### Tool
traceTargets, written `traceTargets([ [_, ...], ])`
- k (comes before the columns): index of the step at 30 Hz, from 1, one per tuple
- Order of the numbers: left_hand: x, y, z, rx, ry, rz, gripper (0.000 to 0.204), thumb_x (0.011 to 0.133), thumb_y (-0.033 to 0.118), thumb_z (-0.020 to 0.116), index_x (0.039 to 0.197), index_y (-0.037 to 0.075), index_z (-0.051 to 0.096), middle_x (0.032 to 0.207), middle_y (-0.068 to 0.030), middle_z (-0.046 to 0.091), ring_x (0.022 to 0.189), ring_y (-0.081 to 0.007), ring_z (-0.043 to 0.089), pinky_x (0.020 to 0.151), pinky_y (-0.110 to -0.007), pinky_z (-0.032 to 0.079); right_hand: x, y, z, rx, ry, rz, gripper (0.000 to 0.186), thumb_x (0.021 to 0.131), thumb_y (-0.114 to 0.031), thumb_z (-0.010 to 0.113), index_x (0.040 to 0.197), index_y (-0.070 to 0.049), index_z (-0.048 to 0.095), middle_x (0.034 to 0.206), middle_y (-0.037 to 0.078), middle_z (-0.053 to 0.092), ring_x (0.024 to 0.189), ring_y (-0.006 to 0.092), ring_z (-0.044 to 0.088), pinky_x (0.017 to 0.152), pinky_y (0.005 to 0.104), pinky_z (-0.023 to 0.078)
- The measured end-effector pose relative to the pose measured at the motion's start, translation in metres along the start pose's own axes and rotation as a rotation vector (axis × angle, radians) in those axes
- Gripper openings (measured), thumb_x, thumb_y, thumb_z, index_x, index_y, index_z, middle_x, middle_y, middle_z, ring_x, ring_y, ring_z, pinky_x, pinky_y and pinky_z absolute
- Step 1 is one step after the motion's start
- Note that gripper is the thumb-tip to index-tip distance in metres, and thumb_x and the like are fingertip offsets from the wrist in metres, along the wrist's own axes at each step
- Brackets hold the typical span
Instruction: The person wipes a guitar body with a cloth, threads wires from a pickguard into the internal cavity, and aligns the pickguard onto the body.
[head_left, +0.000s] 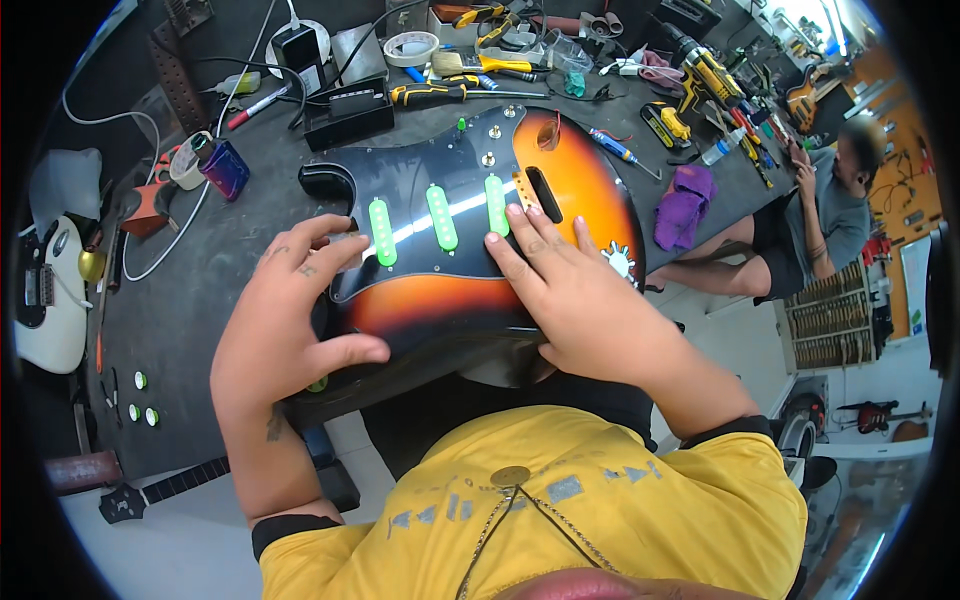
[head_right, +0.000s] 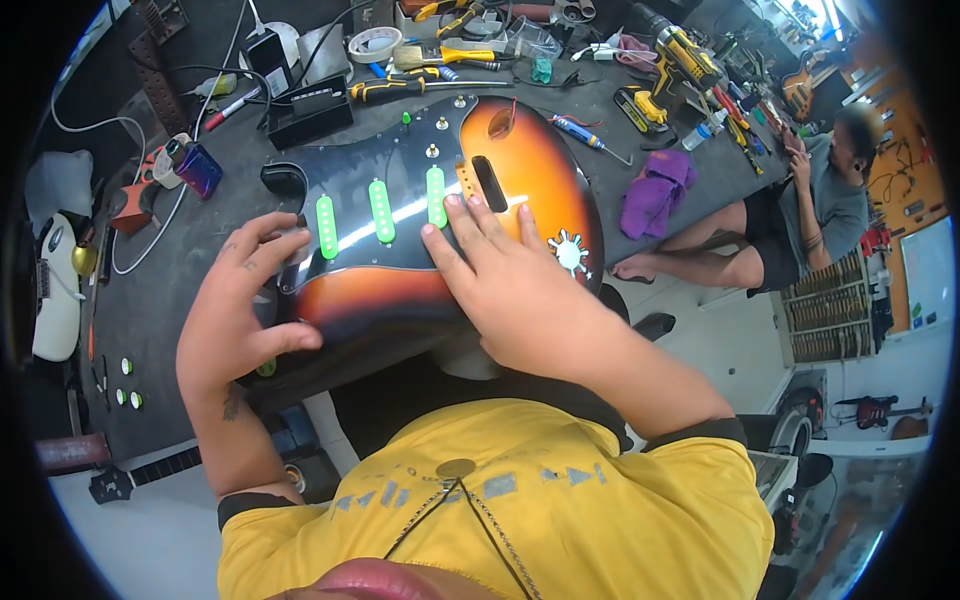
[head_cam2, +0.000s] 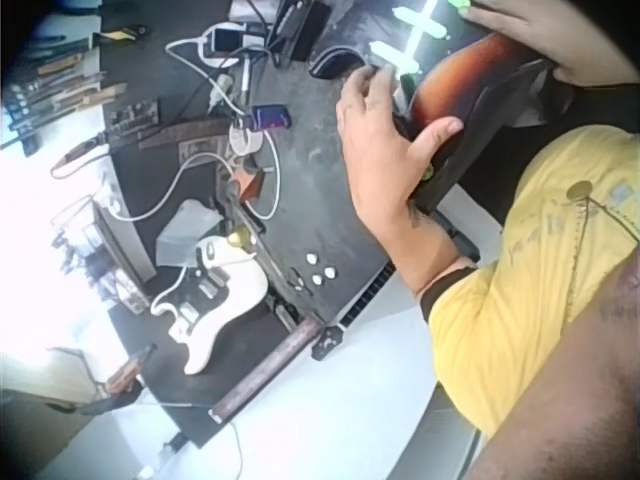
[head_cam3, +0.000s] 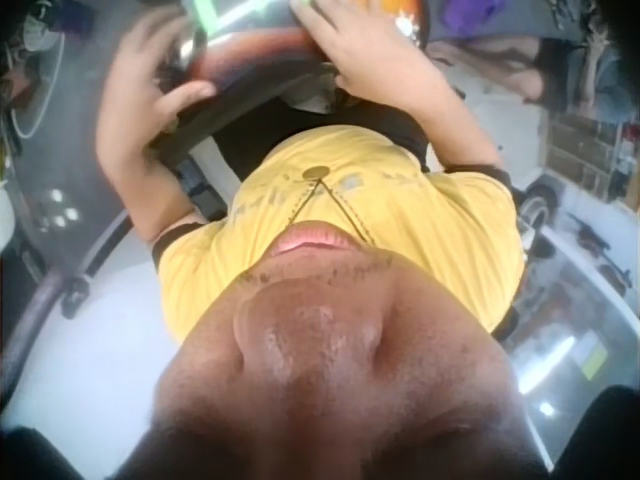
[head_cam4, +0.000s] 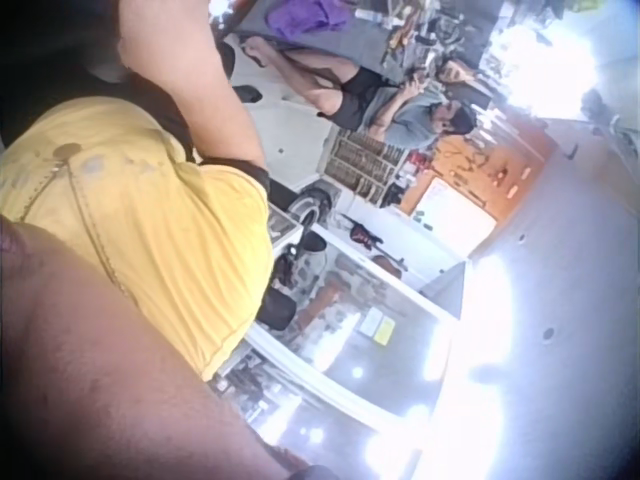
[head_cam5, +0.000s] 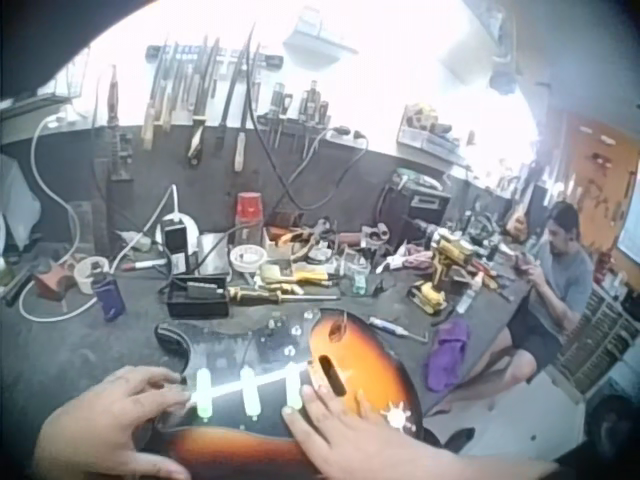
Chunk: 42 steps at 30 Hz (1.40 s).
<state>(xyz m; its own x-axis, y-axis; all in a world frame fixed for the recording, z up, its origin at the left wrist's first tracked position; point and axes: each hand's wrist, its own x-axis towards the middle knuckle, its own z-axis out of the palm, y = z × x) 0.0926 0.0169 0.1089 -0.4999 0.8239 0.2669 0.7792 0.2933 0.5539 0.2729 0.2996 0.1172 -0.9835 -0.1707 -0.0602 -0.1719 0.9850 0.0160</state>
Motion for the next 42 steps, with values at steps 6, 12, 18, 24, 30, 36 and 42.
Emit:
traceTargets([
  [6, -0.016, -0.013, -0.035, -0.328, 0.308, -0.037, 0.109, 0.077, 0.085, 0.078, 0.143, 0.000, 0.066, 0.152, -0.0190, 0.061, 0.141, -0.0306, 0.058, 0.120, -0.044, 0.040, 0.018, 0.029, -0.055, 0.035, 0.034, -0.172, 0.098, 0.075, -0.009, 0.085, 0.161, 0.003, 0.042, 0.157, 0.038, 0.050, 0.143, 0.0496, 0.056, 0.117, 0.0527, 0.050],
  [12, -0.035, 0.021, -0.056, 0.125, 0.633, 0.128, 0.080, 0.086, 0.053, 0.086, 0.140, -0.003, 0.066, 0.144, -0.0213, 0.067, 0.136, -0.0333, 0.064, 0.116, -0.045, 0.046, 0.081, 0.053, -0.149, 0.094, -0.104, -0.174, 0.089, 0.061, -0.014, 0.077, 0.149, -0.005, 0.065, 0.099, 0.021, 0.075, 0.088, 0.0359, 0.073, 0.082, 0.0438, 0.061],
  [18, 0.075, 0.066, -0.035, 0.691, 0.387, 0.168, 0.059, 0.085, 0.023, 0.086, 0.138, 0.002, 0.069, 0.134, -0.0236, 0.072, 0.125, -0.0407, 0.068, 0.107, -0.044, 0.053, 0.145, 0.079, -0.186, 0.521, -0.547, -0.088, 0.090, 0.072, -0.010, 0.077, 0.156, 0.007, 0.052, 0.141, 0.021, 0.069, 0.121, 0.0271, 0.069, 0.102, 0.0367, 0.057],
  [24, 0.170, 0.087, -0.058, 0.708, -0.033, -0.183, 0.062, 0.086, 0.031, 0.087, 0.137, 0.000, 0.068, 0.118, -0.0208, 0.078, 0.104, -0.0340, 0.077, 0.095, -0.042, 0.059, 0.181, 0.116, -0.207, 0.638, -0.672, -0.050, 0.077, 0.077, -0.006, 0.078, 0.151, 0.004, 0.059, 0.129, 0.016, 0.074, 0.110, 0.0234, 0.072, 0.095, 0.0388, 0.060],
  [30, 0.178, 0.114, -0.075, 0.699, 0.031, -0.483, 0.049, 0.085, 0.044, 0.086, 0.112, 0.003, 0.082, 0.105, -0.0209, 0.080, 0.103, -0.0385, 0.076, 0.093, -0.045, 0.059, 0.144, 0.089, -0.224, 0.149, 0.018, -0.100, 0.047, 0.081, -0.021, 0.080, 0.122, 0.002, 0.076, 0.110, 0.019, 0.080, 0.098, 0.0290, 0.077, 0.085, 0.0415, 0.061],
  [36, 0.177, 0.100, -0.082, 0.512, -0.010, -0.251, 0.051, 0.085, 0.042, 0.088, 0.121, 0.006, 0.081, 0.111, -0.0200, 0.081, 0.105, -0.0350, 0.077, 0.093, -0.042, 0.059, 0.083, 0.084, -0.087, 0.092, 1.239, -0.028, 0.019, 0.089, -0.013, 0.077, 0.106, -0.003, 0.075, 0.078, 0.003, 0.070, 0.071, 0.0115, 0.066, 0.066, 0.0303, 0.052],
  [42, 0.215, 0.082, -0.087, 0.571, -0.027, -0.332, 0.055, 0.086, 0.042, 0.089, 0.123, 0.002, 0.080, 0.113, -0.0182, 0.082, 0.105, -0.0305, 0.079, 0.094, -0.038, 0.059, 0.151, 0.095, 0.016, 0.445, 0.933, 0.144, 0.033, 0.093, -0.035, 0.082, 0.094, -0.003, 0.077, 0.082, 0.016, 0.077, 0.076, 0.0366, 0.076, 0.071, 0.0436, 0.060],
])
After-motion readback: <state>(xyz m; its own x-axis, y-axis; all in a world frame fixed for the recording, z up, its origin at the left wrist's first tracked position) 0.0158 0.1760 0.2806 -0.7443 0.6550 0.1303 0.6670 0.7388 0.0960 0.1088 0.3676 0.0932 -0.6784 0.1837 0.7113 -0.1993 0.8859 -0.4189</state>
